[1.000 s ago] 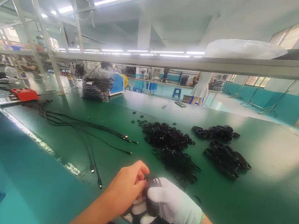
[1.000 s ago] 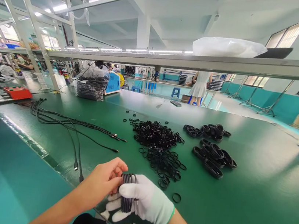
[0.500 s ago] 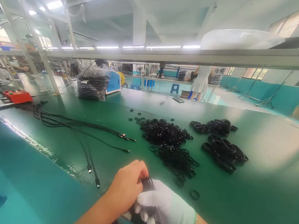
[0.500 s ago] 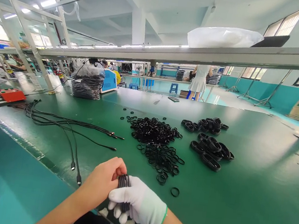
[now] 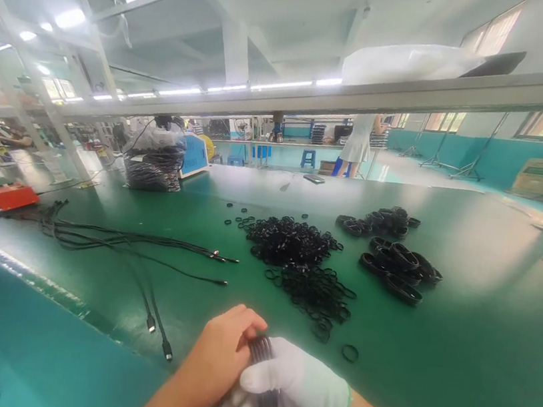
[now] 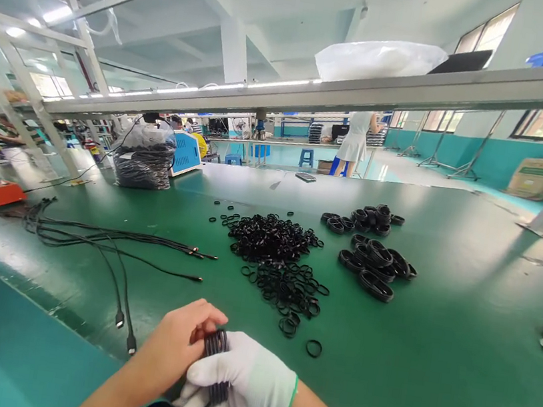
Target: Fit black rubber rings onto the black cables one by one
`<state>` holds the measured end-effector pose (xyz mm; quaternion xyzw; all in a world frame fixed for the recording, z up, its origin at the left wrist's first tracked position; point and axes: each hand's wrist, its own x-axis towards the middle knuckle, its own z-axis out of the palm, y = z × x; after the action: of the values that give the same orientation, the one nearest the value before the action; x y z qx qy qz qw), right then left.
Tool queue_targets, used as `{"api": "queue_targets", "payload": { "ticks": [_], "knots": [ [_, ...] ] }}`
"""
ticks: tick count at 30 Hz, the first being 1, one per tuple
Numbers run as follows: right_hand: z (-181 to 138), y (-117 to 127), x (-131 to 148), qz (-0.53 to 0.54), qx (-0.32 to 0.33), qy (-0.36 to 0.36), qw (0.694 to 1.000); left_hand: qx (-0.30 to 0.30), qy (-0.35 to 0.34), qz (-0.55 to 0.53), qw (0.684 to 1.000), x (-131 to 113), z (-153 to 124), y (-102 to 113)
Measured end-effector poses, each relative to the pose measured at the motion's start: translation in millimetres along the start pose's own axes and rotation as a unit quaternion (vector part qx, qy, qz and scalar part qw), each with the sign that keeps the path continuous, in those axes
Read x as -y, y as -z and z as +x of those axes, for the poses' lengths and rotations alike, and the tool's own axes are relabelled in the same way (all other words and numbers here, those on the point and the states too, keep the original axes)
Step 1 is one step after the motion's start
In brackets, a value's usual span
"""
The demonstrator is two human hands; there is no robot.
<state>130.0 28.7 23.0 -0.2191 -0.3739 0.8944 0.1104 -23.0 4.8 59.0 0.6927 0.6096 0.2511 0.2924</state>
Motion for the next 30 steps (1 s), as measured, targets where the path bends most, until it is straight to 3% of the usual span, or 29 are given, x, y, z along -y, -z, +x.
{"api": "queue_targets", "payload": {
  "ticks": [3, 5, 8, 11, 13, 16, 18, 20, 24, 27, 30],
  "knots": [
    [1.8, 10.8, 0.2, 0.034, 0.012, 0.028, 0.999, 0.123, 0.021, -0.031, 0.992, 5.5, 33.6, 24.4],
    [0.1, 14.2, 2.6, 0.059, 0.017, 0.061, 0.996, 0.085, 0.023, -0.006, 0.996, 10.9, 63.7, 27.3],
    [-3.0, 14.3, 5.4, 0.07, 0.021, 0.083, 0.994, 0.019, 0.027, 0.039, 0.999, 19.8, 102.4, 10.3],
    [-3.0, 12.2, 8.3, 0.056, -0.022, 0.117, 0.991, -0.003, 0.036, 0.048, 0.998, 27.0, 115.3, -8.1],
    [-0.1, 11.4, 11.8, 0.038, -0.122, 0.165, 0.978, -0.009, 0.042, 0.019, 0.999, 28.9, 107.0, -11.3],
    [7.4, 11.7, 17.3, 0.008, -0.303, 0.214, 0.929, 0.008, 0.051, -0.067, 0.996, 24.6, 77.2, -8.8],
    [12.2, 11.2, 18.0, -0.004, -0.357, 0.233, 0.905, 0.027, 0.055, -0.128, 0.99, 17.7, 53.0, -9.6],
    [14.5, 9.3, 15.2, -0.013, -0.351, 0.24, 0.905, 0.021, 0.059, -0.168, 0.984, 10.5, 31.3, -14.9],
    [7.7, 7.8, 5.2, 0.045, -0.306, 0.21, 0.927, -0.055, 0.071, -0.197, 0.976, 5.3, 5.4, -29.7],
    [-4.7, 16.0, -0.9, 0.068, -0.227, 0.174, 0.956, -0.053, 0.082, -0.263, 0.96, 7.2, -1.4, -37.1],
    [-14.5, 29.6, -4.3, -0.012, -0.139, 0.154, 0.978, -0.037, 0.088, -0.382, 0.919, 5.0, -6.6, -40.3]
  ]
}}
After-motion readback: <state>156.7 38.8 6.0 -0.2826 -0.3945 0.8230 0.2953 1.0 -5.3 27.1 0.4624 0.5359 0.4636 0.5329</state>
